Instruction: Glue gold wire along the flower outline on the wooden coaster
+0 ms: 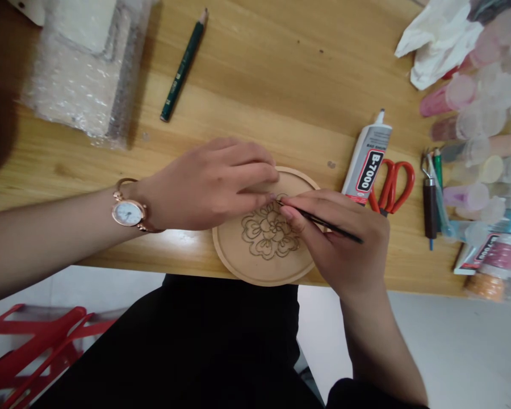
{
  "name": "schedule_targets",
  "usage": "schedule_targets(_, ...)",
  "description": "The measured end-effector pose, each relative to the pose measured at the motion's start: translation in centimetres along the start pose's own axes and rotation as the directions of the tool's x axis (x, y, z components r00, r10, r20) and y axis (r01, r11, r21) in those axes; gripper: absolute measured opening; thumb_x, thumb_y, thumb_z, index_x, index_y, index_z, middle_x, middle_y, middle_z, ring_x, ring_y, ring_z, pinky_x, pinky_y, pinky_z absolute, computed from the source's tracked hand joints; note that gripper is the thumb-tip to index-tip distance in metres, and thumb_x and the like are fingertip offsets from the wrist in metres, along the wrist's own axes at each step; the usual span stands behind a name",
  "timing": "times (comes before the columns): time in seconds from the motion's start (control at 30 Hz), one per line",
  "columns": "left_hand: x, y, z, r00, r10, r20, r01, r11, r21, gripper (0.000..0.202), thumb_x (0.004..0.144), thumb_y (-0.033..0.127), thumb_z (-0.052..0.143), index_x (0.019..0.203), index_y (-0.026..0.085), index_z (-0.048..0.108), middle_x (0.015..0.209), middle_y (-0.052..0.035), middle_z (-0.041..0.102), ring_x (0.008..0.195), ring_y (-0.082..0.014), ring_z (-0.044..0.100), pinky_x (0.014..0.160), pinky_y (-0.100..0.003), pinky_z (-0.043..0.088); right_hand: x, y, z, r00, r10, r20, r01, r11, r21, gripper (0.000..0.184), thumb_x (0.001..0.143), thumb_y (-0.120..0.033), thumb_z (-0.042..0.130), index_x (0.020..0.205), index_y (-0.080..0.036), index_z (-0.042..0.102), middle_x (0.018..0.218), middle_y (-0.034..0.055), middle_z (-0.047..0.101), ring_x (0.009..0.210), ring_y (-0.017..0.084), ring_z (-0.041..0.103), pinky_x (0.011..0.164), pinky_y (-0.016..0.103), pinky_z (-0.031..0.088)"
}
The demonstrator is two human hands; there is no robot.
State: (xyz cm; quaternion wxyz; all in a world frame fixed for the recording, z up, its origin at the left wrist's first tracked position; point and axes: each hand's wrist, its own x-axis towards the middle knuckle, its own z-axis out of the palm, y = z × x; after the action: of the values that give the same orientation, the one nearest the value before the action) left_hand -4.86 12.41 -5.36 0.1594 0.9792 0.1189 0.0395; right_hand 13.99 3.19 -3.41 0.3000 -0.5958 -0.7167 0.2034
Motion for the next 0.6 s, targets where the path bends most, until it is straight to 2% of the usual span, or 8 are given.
schedule_targets(0.2, 0.0, 0.0, -0.1, 0.999, 0.006, 0.054, -0.005, 1.000, -0.015, 0.038, 0.100, 0.014, 0.029, 0.094, 0.009, 0.066, 0.119, -0.0129, 0.058, 0.122, -0.0360, 0.047, 0.090, -0.054, 0.047, 0.4, 0.1, -0.3, 0.999, -0.038, 0.025, 0.038, 0.999, 0.002, 0.024, 0.075, -0.013, 0.074, 0.092, -0.030, 0.073, 0.083, -0.0035, 0.074, 0.074, 0.015, 0.068, 0.065, 0.028, 0.056)
schedule_targets(0.4, 0.0, 0.0, 0.0, 1.000, 0.025, 0.000, -0.025, 1.000, 0.000, 0.038, 0.099, 0.011, 0.030, 0.090, 0.009, 0.066, 0.113, -0.0126, 0.060, 0.117, -0.0346, 0.051, 0.087, -0.051, 0.048, 1.1, 0.0, -0.9, 0.987, -0.099, 0.122, 0.106, 0.993, -0.046, 0.021, 0.078, -0.016, 0.071, 0.091, -0.033, 0.073, 0.085, -0.0028, 0.075, 0.074, 0.017, 0.070, 0.065, 0.031, 0.058)
schedule_targets(0.5, 0.0, -0.1, 0.0, 0.999, 0.025, -0.022, -0.025, 1.000, 0.006, 0.037, 0.099, 0.011, 0.030, 0.090, 0.010, 0.066, 0.112, -0.0122, 0.060, 0.116, -0.0344, 0.052, 0.086, -0.050, 0.049, 1.8, -0.1, -1.5, 0.963, -0.191, 0.193, 0.209, 0.975, -0.080, 0.019, 0.079, -0.019, 0.070, 0.092, -0.033, 0.073, 0.088, -0.0034, 0.075, 0.075, 0.017, 0.071, 0.065, 0.029, 0.058)
schedule_targets(0.6, 0.1, -0.1, 0.1, 0.999, 0.030, -0.029, -0.030, 1.000, 0.005, 0.039, 0.099, 0.012, 0.028, 0.092, 0.010, 0.066, 0.112, -0.0128, 0.060, 0.116, -0.0338, 0.052, 0.085, -0.050, 0.049, 3.0, -0.3, -2.1, 0.906, -0.278, 0.318, 0.318, 0.945, -0.080, 0.014, 0.083, -0.024, 0.067, 0.092, -0.034, 0.072, 0.088, -0.0058, 0.075, 0.073, 0.015, 0.071, 0.062, 0.026, 0.056)
